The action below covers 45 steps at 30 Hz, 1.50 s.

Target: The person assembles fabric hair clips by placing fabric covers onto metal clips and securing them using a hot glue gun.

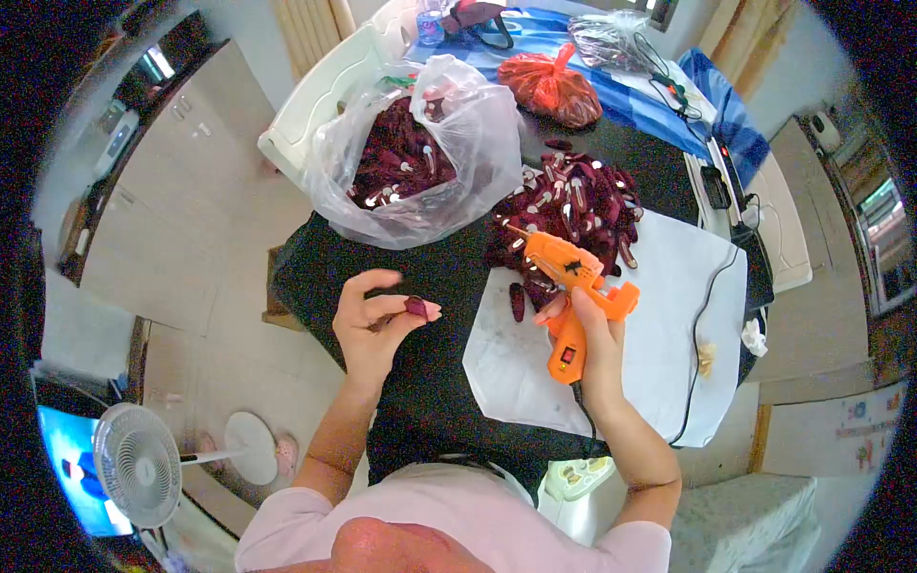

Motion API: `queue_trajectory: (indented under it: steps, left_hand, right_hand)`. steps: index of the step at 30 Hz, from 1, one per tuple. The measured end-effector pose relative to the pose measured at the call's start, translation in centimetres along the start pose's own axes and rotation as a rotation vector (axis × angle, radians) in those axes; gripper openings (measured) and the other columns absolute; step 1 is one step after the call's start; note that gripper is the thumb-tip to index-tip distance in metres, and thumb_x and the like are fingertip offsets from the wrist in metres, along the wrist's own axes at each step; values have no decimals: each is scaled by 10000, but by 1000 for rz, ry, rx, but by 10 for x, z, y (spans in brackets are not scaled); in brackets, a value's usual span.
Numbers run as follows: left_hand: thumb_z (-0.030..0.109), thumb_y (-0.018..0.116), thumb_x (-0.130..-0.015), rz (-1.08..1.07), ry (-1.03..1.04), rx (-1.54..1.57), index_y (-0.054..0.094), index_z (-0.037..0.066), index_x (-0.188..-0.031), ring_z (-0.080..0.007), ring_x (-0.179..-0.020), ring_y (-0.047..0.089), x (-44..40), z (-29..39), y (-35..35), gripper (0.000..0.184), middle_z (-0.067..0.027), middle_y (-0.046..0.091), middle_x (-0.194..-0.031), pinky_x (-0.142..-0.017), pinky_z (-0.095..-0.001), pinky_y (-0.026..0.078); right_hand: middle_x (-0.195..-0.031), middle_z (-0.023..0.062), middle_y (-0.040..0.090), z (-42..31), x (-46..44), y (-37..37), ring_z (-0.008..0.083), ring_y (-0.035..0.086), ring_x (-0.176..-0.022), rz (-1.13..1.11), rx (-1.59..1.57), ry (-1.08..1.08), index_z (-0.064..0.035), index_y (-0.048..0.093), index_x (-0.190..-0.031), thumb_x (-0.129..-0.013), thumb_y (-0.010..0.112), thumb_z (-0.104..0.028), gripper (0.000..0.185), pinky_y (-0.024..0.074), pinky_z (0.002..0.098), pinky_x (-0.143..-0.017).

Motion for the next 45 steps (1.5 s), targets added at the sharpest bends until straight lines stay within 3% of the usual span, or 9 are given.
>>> queue_trajectory:
  steps: [4, 7, 8, 11, 14, 17, 23, 35, 45]
  left_hand:
    - [-109, 603, -779, -17, -268, 237, 616, -67, -1006, -211, -732, 670, -4, -21, 0, 232, -144, 673, -772, -715, -307, 553]
    - [-120, 560, -787, -137, -224, 322, 630, -47, -1005, -231, -711, 672, -6, -30, 2, 240, -150, 669, -759, -701, -337, 559]
    - [-24, 589, -843, -242, -186, 309, 606, -5, -1007, -279, -797, 674, -4, -35, 2, 166, -175, 671, -832, -767, -396, 547]
    - [151, 600, -898, -249, -248, 656, 541, 50, -987, -259, -843, 629, -4, -29, 14, 147, -134, 648, -827, -767, -398, 503]
    - [306, 555, -920, -441, -244, 802, 472, 90, -952, -202, -790, 531, -2, -23, 26, 234, -61, 560, -749, -715, -370, 438]
    - [331, 526, -932, -421, -295, 850, 463, 88, -922, -158, -701, 421, -1, -20, 28, 252, -10, 432, -668, -648, -327, 380]
    - [400, 490, -940, -505, -280, 875, 485, 61, -896, -149, -704, 418, 1, -18, 29, 342, -20, 441, -720, -698, -326, 378]
    - [360, 489, -944, -500, -251, 837, 478, 86, -802, -145, -657, 396, -1, -20, 27, 308, -11, 428, -671, -613, -310, 368]
    - [294, 495, -964, -456, -192, 768, 469, 68, -818, -126, -661, 385, -3, -17, 24, 270, -5, 401, -673, -665, -301, 370]
  right_hand:
    - [-744, 48, 600, -2, 0, 2, 124, 601, -650, -38, 0, -6, -28, 543, -1008, -920, 519, -297, 284, 397, 234, -489]
    - [-754, 47, 602, -5, 2, 5, 119, 597, -646, -10, 12, -13, -31, 547, -1000, -922, 513, -303, 285, 399, 235, -495]
    - [-755, 48, 603, -4, 2, 6, 118, 595, -644, -13, 16, -8, -32, 548, -1001, -923, 511, -305, 287, 399, 234, -496]
    - [-758, 49, 606, 0, 4, 4, 114, 589, -638, -12, 28, 15, -34, 550, -1002, -924, 506, -312, 292, 398, 234, -497]
    - [-761, 51, 608, 5, 2, 2, 114, 584, -634, -31, 39, 32, -36, 554, -989, -923, 504, -320, 297, 392, 235, -493]
    - [-763, 53, 607, 10, 1, 0, 119, 587, -640, -66, 56, 55, -37, 558, -964, -919, 506, -325, 297, 386, 237, -487]
    - [-753, 49, 592, 11, -1, 2, 146, 618, -676, -40, 44, 47, -40, 551, -925, -907, 515, -340, 302, 383, 241, -470]
    - [-751, 49, 592, 12, -3, 2, 152, 621, -679, -38, 70, 28, -48, 546, -914, -893, 523, -345, 299, 390, 242, -475]
    - [-757, 53, 593, 13, -2, 3, 157, 623, -698, -34, 36, 41, -48, 533, -944, -904, 516, -305, 261, 392, 249, -493]
Point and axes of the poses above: each hand's wrist, its own x-axis away from the middle knuckle, its own y-axis out of the palm, z = x × y, the point moved 9 cm from there along -x, towards the middle knuckle
